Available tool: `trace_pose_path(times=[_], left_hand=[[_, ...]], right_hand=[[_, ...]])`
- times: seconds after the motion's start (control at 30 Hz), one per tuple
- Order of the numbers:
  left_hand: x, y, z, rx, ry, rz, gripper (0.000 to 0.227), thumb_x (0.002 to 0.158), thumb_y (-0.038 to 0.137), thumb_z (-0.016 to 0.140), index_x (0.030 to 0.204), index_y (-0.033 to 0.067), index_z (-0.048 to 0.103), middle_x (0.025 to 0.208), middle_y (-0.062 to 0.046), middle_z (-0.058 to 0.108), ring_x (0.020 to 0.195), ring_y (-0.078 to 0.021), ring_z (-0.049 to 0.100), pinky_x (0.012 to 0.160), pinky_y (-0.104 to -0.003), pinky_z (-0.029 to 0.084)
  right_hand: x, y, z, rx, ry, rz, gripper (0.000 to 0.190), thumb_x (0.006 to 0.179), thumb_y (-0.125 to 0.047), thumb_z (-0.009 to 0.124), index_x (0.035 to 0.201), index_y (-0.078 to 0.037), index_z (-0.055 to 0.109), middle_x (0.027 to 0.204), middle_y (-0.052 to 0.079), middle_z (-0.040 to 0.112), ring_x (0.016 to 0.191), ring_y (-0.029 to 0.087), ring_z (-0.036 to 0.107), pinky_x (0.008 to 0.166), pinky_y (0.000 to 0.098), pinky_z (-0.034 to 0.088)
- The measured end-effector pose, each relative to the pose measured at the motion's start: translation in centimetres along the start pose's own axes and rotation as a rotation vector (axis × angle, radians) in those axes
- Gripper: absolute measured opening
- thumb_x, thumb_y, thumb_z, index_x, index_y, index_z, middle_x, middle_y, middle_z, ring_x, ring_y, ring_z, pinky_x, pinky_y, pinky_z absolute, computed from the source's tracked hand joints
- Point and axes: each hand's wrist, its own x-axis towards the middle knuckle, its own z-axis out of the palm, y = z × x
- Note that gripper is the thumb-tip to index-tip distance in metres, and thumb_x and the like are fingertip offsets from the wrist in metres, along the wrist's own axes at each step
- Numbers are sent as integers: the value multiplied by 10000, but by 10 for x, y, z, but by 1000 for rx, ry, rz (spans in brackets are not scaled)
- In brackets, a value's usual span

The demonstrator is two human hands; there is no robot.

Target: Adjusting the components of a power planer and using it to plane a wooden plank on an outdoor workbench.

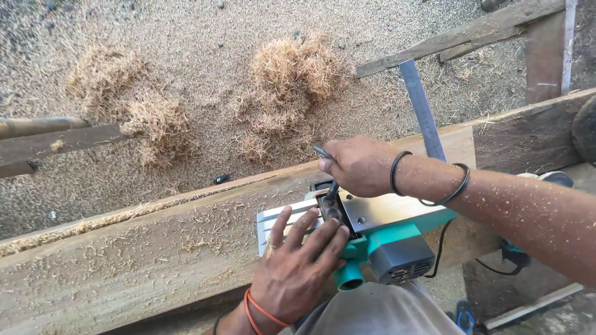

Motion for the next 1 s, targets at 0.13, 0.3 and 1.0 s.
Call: trace_pose_path(times=[0.13, 0.3, 1.0], left_hand=[[1, 3, 2, -32, 11, -26, 563, 851, 260, 656, 1393, 133, 578, 1360, -85, 586, 1321, -353, 516, 1179, -624, 233], [-1, 0, 3, 30, 62, -18, 494, 923, 255, 593, 1406, 151, 580, 1375, -81, 585, 1322, -325, 538, 1218, -611, 226], [-7, -13, 11, 59, 102, 104, 411, 982, 272, 531, 1326, 80, 649, 1368, -116, 646, 1304, -318, 608, 1231, -594, 249]], right_hand=[[7, 1, 1, -22, -42, 11, 344, 1002, -360, 503, 1009, -49, 648, 955, 232, 712, 981, 453, 666, 888, 575, 495], [3, 13, 12, 69, -49, 180, 289, 965, -285, 488, 1020, -38, 628, 945, 246, 719, 974, 443, 686, 882, 560, 516], [-11, 0, 19, 52, 64, 216, 212, 890, -228, 551, 964, -44, 624, 855, 229, 718, 889, 430, 698, 814, 537, 535]])
